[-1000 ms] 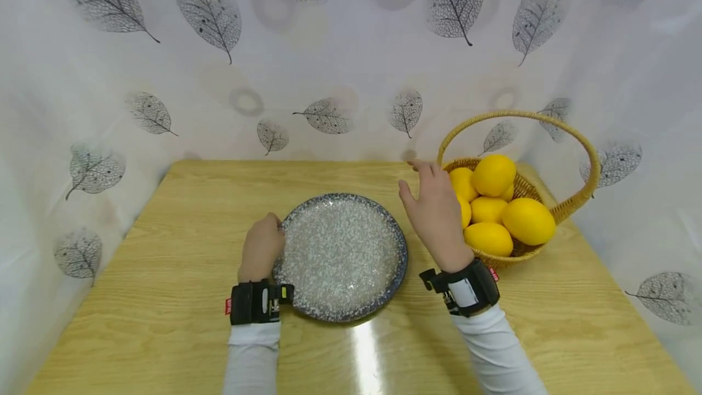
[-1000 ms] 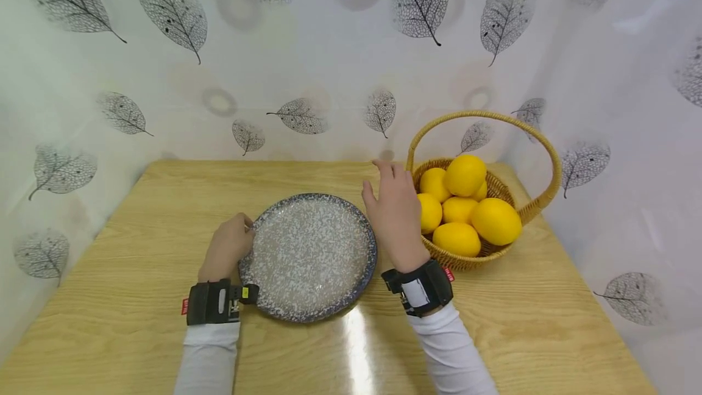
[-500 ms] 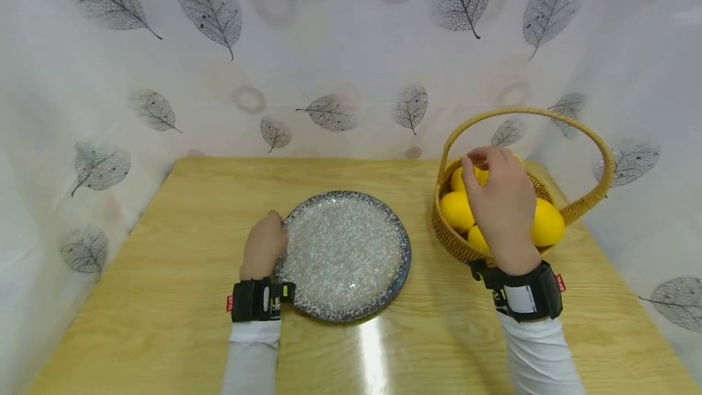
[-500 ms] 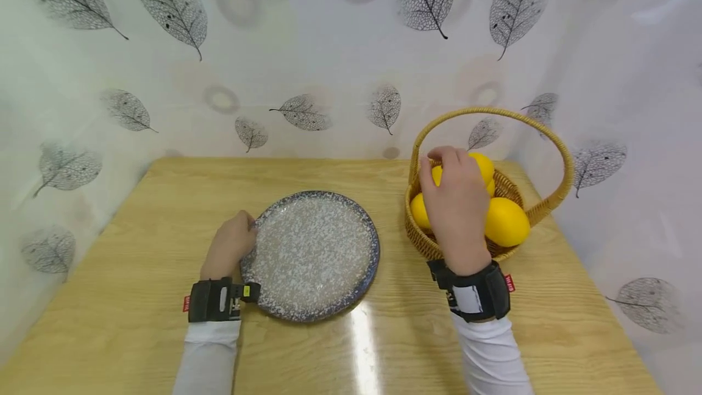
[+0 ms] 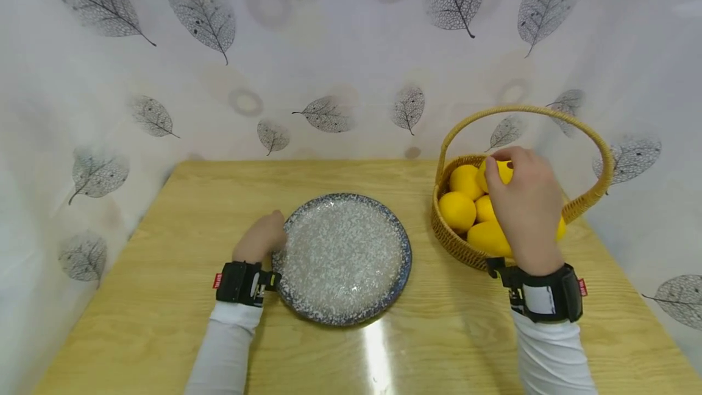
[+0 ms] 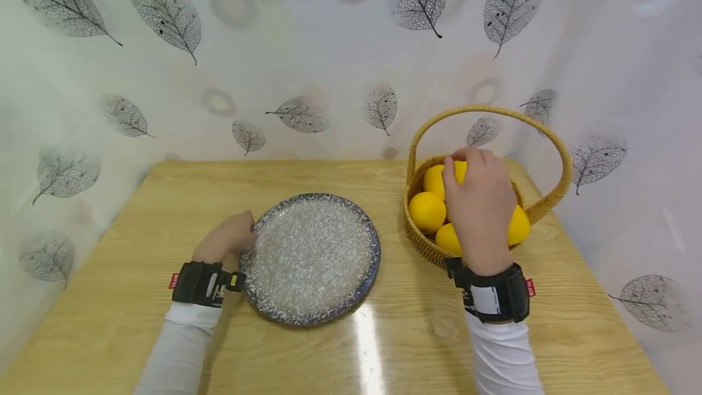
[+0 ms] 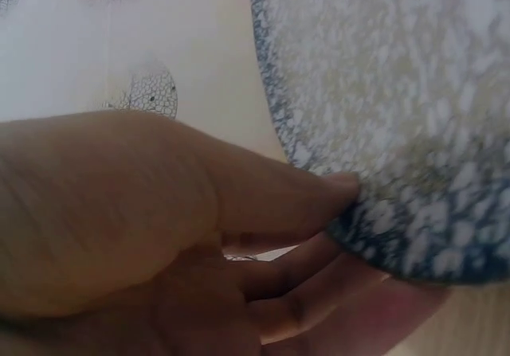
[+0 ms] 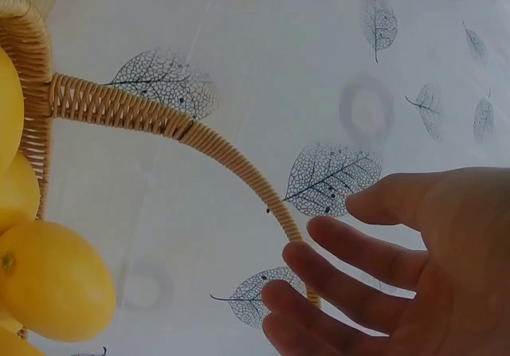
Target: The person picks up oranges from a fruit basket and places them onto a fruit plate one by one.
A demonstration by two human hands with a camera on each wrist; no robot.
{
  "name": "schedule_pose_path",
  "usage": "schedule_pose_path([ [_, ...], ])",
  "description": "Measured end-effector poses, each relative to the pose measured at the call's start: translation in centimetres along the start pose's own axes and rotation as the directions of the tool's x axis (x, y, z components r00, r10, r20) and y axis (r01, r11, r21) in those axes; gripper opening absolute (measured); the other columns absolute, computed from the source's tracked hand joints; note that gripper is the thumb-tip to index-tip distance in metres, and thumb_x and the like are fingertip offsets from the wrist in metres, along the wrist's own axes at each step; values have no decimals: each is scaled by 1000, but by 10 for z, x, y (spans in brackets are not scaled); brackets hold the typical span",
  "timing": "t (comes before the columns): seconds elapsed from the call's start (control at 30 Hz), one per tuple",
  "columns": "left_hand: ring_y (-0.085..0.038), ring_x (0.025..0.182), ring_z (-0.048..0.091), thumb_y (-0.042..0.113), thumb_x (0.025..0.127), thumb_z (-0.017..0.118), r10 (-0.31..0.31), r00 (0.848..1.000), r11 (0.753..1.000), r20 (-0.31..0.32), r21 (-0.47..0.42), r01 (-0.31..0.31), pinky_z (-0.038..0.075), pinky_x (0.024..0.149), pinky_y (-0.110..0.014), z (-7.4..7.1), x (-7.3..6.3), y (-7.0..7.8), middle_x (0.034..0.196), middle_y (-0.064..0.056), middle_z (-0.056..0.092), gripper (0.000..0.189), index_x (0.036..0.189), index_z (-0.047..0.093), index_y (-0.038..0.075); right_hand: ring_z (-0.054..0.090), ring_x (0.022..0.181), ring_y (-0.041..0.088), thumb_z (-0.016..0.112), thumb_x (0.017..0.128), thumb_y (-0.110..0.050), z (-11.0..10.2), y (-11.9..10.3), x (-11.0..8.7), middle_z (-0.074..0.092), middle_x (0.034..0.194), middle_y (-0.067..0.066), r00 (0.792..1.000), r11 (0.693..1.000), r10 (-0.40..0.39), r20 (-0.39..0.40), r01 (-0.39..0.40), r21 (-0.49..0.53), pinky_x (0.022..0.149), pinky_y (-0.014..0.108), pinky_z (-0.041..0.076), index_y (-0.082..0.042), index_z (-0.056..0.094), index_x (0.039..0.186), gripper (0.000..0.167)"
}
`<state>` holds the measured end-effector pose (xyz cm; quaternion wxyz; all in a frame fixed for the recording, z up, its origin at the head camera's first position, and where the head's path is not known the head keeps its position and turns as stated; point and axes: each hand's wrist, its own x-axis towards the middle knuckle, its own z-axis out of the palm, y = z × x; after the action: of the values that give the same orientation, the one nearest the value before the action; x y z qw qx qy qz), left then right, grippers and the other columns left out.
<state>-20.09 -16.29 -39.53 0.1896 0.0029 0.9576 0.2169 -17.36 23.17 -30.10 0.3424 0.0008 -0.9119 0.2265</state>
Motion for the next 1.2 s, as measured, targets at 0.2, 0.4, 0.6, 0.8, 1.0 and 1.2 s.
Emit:
schedule_pose_path([
  [0.2, -22, 59, 59, 2, 94, 58, -97, 992, 994, 78, -44, 101, 45, 46, -25, -10, 1, 1, 129, -29, 59, 39, 131, 52, -7, 56, 108, 47, 54, 104, -27, -9, 9, 4, 66, 121, 27, 990, 994, 101, 94, -96, -55, 79, 60, 48, 3, 67, 119, 36],
  [0.4, -22, 56, 62, 6, 95, 59, -126, 985, 991, 114, -17, 129, 46, 51, -27, -6, -1, -3, 102, -18, 64, 14, 107, 55, 2, 52, 115, 51, 56, 103, -25, -9, 25, 5, 56, 134, 32, 983, 989, 125, 132, -114, -90, 75, 63, 48, 2, 62, 130, 39],
  [0.6, -24, 64, 67, 8, 101, 58, 36, 989, 998, 146, -60, -27, 55, 64, -32, -10, 4, -15, 99, -18, 62, 11, 100, 53, -1, 39, 129, 57, 59, 102, -26, -4, 42, 11, 40, 148, 34, 969, 985, 159, 190, -143, -94, 96, 70, 40, -2, 45, 150, 56],
  [0.8, -25, 67, 70, 7, 102, 59, 69, 984, 991, 162, -124, -49, 60, 64, -34, -16, 8, -15, 108, -23, 60, 13, 104, 51, -4, 28, 132, 64, 57, 103, -34, 0, 62, 16, 24, 154, 41, 910, 982, 186, 370, -162, -96, 101, 75, 33, 2, 31, 156, 69],
  [1.0, -25, 68, 69, 8, 102, 59, 105, 984, 988, 140, -125, -88, 60, 64, -35, -12, 10, -16, 105, -22, 61, 13, 104, 53, -3, 28, 131, 66, 58, 102, -35, 3, 77, 14, 22, 151, 47, 861, 975, 218, 459, -169, -146, 101, 77, 33, 8, 29, 154, 73],
  [1.2, -25, 70, 68, 7, 102, 59, 93, 989, 989, 114, -121, -79, 60, 61, -35, -11, 12, -19, 102, -22, 63, 13, 106, 55, -5, 29, 131, 66, 59, 102, -34, 12, 85, 14, 22, 151, 48, 832, 972, 233, 503, -185, -145, 102, 78, 33, 9, 26, 155, 76],
])
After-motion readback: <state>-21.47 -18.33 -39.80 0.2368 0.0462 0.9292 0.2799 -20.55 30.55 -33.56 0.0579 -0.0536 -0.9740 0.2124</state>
